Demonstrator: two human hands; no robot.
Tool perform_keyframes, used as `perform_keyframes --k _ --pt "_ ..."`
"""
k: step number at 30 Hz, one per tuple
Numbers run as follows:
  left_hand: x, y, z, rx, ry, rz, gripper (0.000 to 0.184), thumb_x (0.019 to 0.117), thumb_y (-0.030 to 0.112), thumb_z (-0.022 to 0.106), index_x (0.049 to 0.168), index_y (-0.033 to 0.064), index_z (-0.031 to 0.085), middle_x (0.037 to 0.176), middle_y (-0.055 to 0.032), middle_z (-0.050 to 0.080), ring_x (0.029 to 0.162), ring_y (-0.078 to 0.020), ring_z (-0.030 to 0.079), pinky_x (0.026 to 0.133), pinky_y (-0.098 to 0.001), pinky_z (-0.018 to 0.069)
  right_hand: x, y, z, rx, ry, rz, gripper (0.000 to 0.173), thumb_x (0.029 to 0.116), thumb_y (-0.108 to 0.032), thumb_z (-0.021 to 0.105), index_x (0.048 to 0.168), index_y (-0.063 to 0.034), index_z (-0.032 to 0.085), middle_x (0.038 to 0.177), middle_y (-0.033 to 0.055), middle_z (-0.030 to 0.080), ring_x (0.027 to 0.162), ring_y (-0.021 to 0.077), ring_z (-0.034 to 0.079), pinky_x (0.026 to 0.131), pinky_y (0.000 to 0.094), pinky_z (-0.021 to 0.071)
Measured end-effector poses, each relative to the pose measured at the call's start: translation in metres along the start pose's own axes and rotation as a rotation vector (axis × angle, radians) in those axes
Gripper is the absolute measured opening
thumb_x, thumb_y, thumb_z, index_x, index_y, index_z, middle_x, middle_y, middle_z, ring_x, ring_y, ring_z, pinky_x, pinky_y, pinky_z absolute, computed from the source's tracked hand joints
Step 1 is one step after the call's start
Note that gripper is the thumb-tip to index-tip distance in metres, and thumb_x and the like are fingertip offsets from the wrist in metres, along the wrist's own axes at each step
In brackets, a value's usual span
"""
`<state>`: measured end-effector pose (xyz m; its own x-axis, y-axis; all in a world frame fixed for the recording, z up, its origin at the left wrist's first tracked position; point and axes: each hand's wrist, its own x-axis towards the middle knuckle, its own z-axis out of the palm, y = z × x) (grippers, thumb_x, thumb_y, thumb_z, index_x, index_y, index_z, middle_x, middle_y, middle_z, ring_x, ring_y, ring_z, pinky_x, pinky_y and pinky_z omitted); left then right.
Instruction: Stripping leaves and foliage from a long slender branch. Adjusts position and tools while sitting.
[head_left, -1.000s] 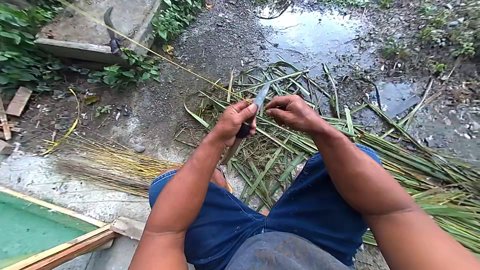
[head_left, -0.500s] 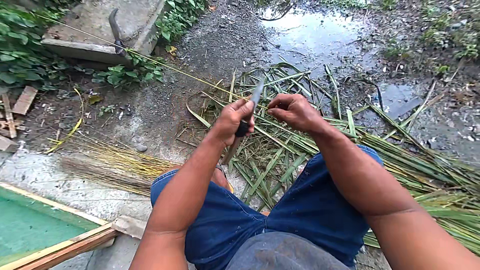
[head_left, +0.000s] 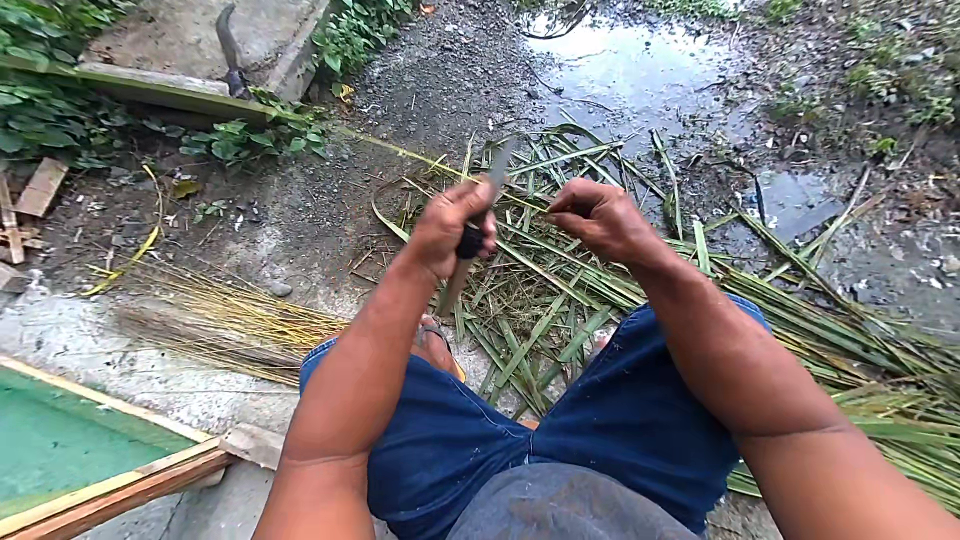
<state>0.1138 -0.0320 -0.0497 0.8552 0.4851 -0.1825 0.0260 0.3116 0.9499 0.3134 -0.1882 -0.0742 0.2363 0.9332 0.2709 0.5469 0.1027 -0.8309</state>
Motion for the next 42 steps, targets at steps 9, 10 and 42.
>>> perform_keyframes --k 9,10,42 --pt "-0.008 0.019 -0.021 -0.048 0.132 0.123 0.036 0.1109 0.028 0.032 0.135 0.0168 0.055 0.06 0.0053 0.056 0.048 -0.0065 0.056 0.045 -0.0232 0.0531 -0.003 0.006 -0.009 -0.012 0.017 0.004 0.007 0.0949 -0.01 0.067 0.097 -0.0055 0.072 0.09 0.0017 0.065 0.07 0.0033 0.057 0.066 0.0222 0.0515" --pt "-0.007 0.013 -0.013 -0.037 0.088 0.074 0.035 0.1111 0.024 0.036 0.137 0.0123 0.056 0.061 0.0028 0.056 0.048 -0.0079 0.057 0.045 -0.0237 0.0537 -0.003 0.006 -0.008 -0.011 0.014 -0.002 0.007 0.0948 -0.01 0.067 0.097 -0.0052 0.072 0.09 0.002 0.065 0.07 0.0035 0.057 0.066 0.0223 0.0515" --pt "-0.029 0.04 -0.064 0.121 0.479 0.226 0.032 0.1116 0.029 0.034 0.133 0.0136 0.052 0.068 0.0059 0.058 0.054 -0.0072 0.059 0.05 -0.0246 0.0545 -0.036 0.028 -0.083 -0.176 0.113 0.445 0.02 0.0997 -0.012 0.061 0.112 0.0019 0.067 0.093 0.0174 0.067 0.079 0.0261 0.065 0.077 0.052 0.0554"
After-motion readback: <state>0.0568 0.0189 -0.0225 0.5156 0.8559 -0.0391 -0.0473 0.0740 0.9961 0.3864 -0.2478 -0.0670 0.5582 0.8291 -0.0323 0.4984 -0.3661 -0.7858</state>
